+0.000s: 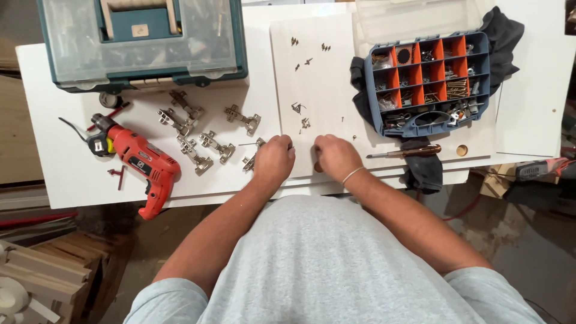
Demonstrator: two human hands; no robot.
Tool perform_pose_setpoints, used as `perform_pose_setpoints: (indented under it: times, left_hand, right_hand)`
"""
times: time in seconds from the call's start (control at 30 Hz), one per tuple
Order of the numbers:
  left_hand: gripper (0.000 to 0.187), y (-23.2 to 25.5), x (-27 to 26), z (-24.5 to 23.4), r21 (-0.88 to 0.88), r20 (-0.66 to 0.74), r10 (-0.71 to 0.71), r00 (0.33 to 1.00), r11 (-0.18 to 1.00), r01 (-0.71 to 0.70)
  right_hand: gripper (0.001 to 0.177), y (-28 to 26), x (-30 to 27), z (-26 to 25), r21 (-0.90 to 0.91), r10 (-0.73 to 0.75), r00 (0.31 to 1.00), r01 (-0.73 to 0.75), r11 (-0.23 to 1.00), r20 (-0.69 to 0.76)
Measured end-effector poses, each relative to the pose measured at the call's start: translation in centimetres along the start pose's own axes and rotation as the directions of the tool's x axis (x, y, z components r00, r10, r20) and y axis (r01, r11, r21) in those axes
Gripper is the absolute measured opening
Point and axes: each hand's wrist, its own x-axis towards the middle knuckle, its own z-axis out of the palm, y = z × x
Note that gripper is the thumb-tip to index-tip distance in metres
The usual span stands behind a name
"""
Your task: Sorting small screws and hardware components from a workbench into a divided organizer box
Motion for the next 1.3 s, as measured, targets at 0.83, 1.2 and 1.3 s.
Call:
perform_pose_setpoints:
  times: [0.83,1.2,1.3]
  left_hand:
    - [0.014,0.1,0.0,-2.7,0.034,0.079,0.063,0.995,0.997,-0.066]
    - [0.018,4.6,-1.2,-4.6,-0.092,0.091,-0.058,0.994,0.993,0.067]
    - [0.015,9.8,-1.6,-4.6,-0.131,0.105,0.109,0.988,0.987,-0.095]
  right_hand:
    - [0.008,1.0,-1.6,0.9,-0.254,-0.229,0.958,0.182,0.950,-0.172]
    - [0.019,3.2,-1.3,-1.3,0.899,0.262,0.892,-0.413,0.143,0.368]
    - [0.019,3.4,-2.3,-2.8,0.847,0.166,0.849,-0.444,-0.293,0.502]
